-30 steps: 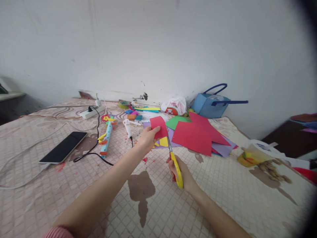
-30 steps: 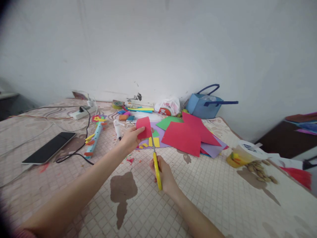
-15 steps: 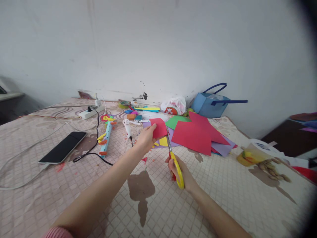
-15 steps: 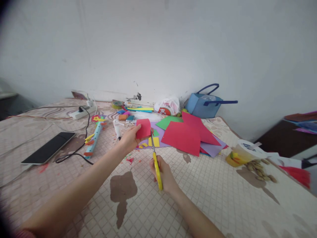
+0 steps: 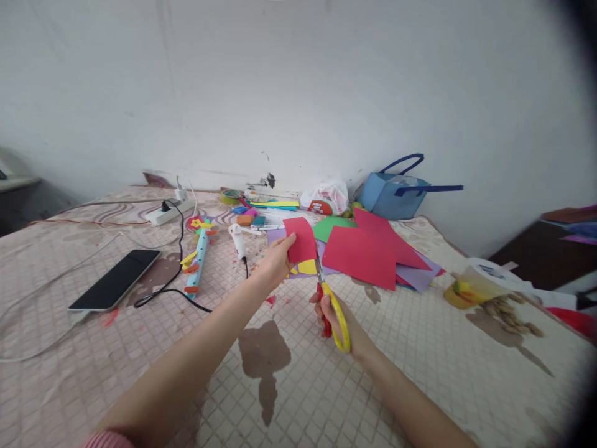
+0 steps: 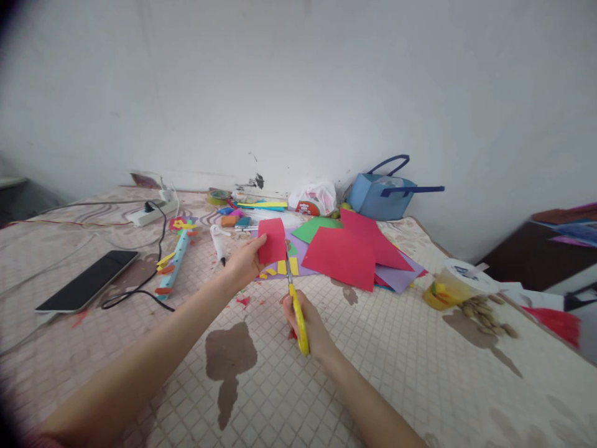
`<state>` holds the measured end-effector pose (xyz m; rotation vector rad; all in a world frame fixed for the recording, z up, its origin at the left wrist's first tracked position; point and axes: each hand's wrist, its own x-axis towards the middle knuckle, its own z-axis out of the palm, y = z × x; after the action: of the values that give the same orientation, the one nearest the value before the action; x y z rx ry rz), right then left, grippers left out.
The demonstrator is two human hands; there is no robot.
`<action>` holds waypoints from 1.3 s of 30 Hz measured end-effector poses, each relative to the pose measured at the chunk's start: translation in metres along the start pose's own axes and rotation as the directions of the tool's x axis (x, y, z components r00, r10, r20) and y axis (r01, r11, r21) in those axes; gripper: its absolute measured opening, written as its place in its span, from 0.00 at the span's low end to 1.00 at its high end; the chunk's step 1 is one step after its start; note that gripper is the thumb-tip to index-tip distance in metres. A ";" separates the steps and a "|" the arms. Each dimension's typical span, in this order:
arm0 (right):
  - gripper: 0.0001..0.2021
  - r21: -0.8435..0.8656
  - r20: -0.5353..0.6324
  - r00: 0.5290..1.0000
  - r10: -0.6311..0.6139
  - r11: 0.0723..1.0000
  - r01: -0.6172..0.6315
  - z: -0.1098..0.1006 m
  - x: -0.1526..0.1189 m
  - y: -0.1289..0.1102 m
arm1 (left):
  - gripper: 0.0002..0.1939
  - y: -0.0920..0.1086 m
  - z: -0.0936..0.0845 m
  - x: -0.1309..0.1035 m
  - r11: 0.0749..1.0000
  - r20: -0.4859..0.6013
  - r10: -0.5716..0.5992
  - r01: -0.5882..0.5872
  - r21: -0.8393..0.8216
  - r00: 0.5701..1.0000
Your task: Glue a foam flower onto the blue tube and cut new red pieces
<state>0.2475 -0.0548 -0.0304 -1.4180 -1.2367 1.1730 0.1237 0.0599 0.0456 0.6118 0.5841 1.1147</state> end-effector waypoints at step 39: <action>0.26 0.057 -0.042 0.999 0.006 0.998 -0.004 0.001 0.000 -0.005 | 0.04 -0.009 -0.001 -0.003 1.000 0.050 0.008 -0.009 0.021 0.999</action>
<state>0.2454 -0.0548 -0.0260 -1.3977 -1.1623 1.1672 0.1276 0.0549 0.0388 0.6588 0.5514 1.0998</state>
